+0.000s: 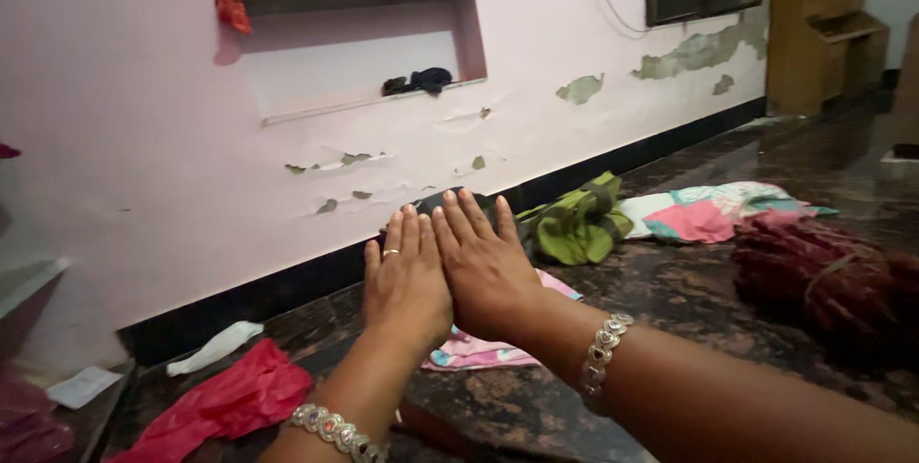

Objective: The person folds clothes and then places the folded items onto a shelf in a storage unit.

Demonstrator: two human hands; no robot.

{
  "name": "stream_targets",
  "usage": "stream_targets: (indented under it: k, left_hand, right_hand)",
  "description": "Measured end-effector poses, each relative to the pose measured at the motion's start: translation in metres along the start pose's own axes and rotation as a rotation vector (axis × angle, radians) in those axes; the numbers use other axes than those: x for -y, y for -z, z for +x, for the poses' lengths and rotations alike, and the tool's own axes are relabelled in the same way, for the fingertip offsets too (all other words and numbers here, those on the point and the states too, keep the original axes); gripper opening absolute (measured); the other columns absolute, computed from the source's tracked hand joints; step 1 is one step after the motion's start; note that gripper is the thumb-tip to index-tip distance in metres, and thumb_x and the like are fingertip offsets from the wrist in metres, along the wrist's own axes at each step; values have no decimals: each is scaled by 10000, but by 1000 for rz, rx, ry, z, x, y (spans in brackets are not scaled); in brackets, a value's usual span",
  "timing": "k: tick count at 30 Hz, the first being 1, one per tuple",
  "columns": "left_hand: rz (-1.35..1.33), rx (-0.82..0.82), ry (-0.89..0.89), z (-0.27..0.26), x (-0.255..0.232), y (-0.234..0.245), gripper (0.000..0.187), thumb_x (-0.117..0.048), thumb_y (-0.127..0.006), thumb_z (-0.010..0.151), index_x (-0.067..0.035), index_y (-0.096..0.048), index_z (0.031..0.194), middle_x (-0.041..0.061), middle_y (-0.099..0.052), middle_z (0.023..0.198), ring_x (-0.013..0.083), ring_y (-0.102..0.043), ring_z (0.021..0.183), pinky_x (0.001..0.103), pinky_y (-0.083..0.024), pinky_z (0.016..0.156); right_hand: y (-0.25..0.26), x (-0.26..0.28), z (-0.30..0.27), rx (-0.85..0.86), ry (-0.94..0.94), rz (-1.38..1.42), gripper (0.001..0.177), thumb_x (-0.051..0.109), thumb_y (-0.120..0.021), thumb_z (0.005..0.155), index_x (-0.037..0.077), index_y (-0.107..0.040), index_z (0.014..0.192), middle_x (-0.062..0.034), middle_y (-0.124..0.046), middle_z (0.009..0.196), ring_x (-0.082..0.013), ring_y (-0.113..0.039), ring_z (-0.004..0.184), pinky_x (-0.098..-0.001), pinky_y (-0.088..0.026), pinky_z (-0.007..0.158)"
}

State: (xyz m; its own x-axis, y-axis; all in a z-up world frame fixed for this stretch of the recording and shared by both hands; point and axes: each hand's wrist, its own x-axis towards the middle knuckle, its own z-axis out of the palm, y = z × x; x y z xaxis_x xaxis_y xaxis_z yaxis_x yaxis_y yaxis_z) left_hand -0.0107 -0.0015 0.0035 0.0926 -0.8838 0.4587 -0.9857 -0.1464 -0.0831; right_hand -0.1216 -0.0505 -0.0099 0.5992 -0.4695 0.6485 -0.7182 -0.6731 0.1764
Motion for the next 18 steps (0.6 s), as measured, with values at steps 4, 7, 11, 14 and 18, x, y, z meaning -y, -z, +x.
stream_targets:
  k: [4,7,11,14,18]
  left_hand:
    - [-43,-15,-12,10,-18,-5,1053,-309,-774,775,-34,-137,1568,153,-78,1708,280,-37,1534,493,-102,1206]
    - [-54,-130,-29,18,-29,-16,726,-231,-494,943,-38,-190,1573,151,-111,1674,272,-70,1549,499,-118,1211]
    - [-121,-137,-33,27,-40,-27,677,-225,-446,964,-51,-200,1570,134,-114,1675,270,-75,1547,498,-119,1212]
    - [-143,-140,-39,28,-45,-34,668,-215,-431,968,-49,-202,1573,134,-119,1676,270,-83,1548,493,-124,1212]
    - [-117,-91,2,29,-50,-40,723,-187,-423,946,-91,-174,1618,105,-84,1722,247,-64,1535,483,-120,1199]
  right_hand:
    - [7,-19,-6,59,-23,11,872,306,-598,849,-44,-205,1544,-270,-123,1640,-396,-37,1546,-641,-8,1185]
    - [10,-30,-10,46,-31,5,899,319,-604,822,-44,-200,1539,-263,-125,1680,-396,-34,1534,-636,-4,1176]
    - [10,-42,-15,59,-50,-37,832,286,-562,863,-33,-213,1548,-258,-138,1641,-396,-37,1542,-640,-6,1181]
    - [8,-48,-18,68,-64,-37,817,286,-550,875,-37,-217,1546,-262,-143,1640,-392,-41,1544,-635,-11,1186]
    - [3,-50,-18,151,-69,-36,793,280,-535,879,-13,-215,1543,-235,-134,1645,-381,-34,1545,-638,-12,1183]
